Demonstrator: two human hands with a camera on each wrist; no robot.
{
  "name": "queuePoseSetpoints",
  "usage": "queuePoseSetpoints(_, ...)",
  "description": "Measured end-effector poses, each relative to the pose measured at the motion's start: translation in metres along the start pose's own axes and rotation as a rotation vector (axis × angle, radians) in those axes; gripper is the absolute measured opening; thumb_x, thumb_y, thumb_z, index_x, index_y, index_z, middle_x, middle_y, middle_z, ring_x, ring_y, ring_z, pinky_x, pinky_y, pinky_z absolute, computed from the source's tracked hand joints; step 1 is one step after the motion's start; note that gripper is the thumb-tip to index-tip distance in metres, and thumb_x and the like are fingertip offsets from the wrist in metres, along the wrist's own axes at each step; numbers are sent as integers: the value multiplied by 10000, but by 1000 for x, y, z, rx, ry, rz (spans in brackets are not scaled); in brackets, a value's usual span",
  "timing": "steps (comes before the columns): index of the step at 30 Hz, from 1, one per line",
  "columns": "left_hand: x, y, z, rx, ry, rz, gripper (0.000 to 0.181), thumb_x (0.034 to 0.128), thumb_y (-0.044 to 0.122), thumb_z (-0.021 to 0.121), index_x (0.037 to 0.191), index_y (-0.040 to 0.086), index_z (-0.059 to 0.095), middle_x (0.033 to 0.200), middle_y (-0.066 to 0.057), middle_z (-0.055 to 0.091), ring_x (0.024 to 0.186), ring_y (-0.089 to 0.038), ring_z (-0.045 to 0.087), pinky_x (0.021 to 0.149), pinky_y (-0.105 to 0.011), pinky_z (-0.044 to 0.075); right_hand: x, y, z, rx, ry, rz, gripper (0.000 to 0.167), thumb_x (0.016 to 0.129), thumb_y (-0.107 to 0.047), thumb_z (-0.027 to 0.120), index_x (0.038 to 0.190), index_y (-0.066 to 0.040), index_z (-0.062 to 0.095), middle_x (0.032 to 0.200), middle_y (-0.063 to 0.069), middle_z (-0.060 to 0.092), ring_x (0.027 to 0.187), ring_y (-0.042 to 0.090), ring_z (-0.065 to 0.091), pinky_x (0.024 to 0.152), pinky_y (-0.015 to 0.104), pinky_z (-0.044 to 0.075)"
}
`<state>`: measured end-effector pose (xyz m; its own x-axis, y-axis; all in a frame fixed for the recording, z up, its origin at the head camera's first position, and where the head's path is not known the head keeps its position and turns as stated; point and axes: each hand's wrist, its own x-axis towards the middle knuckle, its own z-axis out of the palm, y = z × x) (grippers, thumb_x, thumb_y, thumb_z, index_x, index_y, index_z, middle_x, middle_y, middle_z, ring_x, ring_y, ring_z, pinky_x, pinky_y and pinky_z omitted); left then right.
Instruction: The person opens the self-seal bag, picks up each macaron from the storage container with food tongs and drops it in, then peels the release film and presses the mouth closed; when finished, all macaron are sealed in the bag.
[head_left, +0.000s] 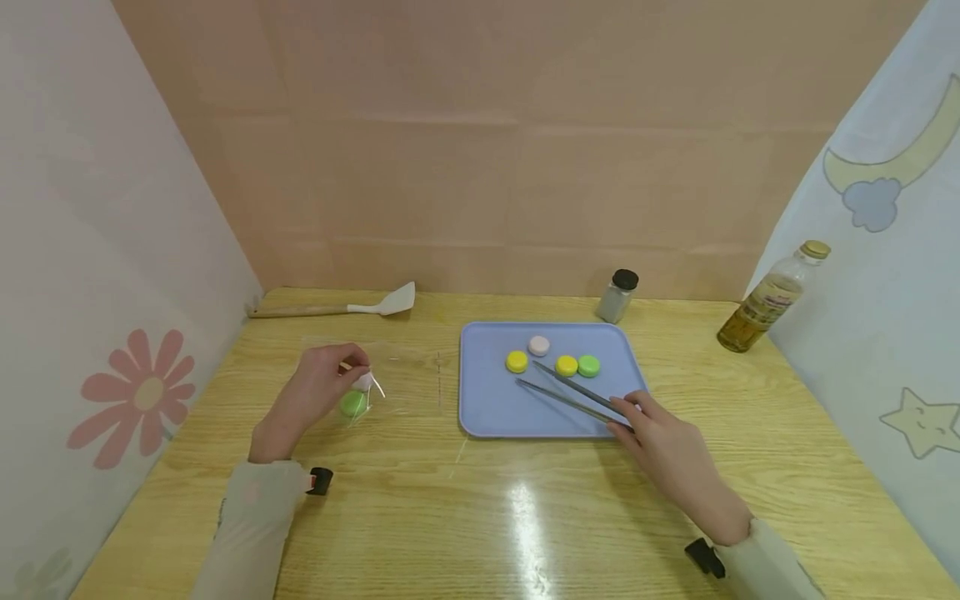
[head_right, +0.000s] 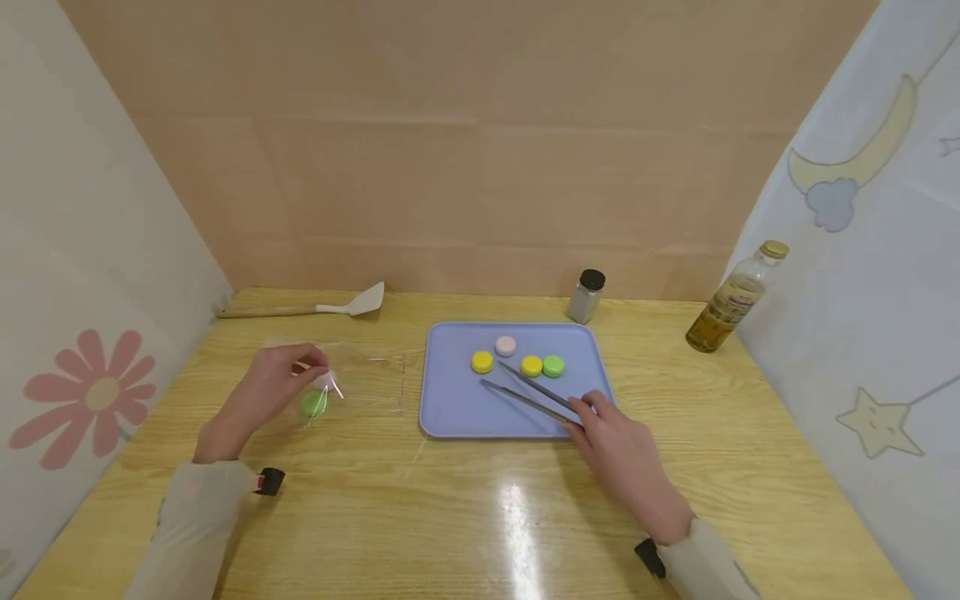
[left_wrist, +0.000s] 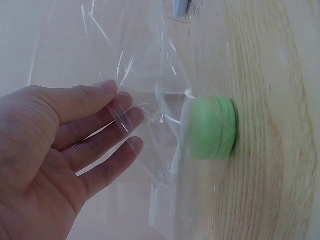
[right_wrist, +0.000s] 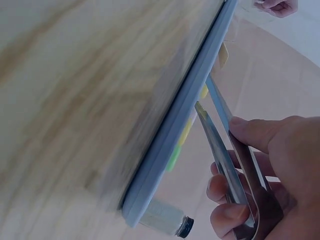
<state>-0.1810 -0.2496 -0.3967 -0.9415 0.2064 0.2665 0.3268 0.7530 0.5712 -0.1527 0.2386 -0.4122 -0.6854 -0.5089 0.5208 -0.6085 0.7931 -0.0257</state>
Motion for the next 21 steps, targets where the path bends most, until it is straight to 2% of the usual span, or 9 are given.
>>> queuePoseSetpoints(2,0,0,0,1,1,5,47,968,63,689,938,39,716,930,-66,727,828,-239,685,744,-446,571,2,0,3,2,-19,5,312,967,-318,713,1100,-36,732,979,64,629,573,83,514,395,224,344)
queuePoseSetpoints(4,1,0,0,-2,4,10,49,966,65,692,936,36,717,925,-65,727,823,-237,688,743,-442,574,5,0,5,1,-37,17,312,843,-173,831,1104,-34,730,983,68,625,576,88,520,394,225,340)
queuePoseSetpoints(5,1,0,0,-3,5,11,49,966,66,692,936,36,717,923,-64,728,820,-236,688,742,-439,574,6,0,6,0,-43,22,332,817,-152,849,1103,-33,730,984,70,624,578,90,522,395,224,339)
queuePoseSetpoints(14,1,0,0,-11,6,0,50,969,77,694,937,45,716,934,-65,729,824,-236,687,743,-437,574,18,-2,15,33,-83,61,299,852,-138,826,1106,-15,728,991,62,633,622,114,565,425,244,394)
queuePoseSetpoints(21,0,1,-1,-18,5,-9,72,969,89,698,954,21,716,934,-61,728,820,-228,681,749,-432,569,22,-4,15,52,-101,75,267,865,-119,811,1094,-8,731,980,42,643,617,85,539,431,235,399)
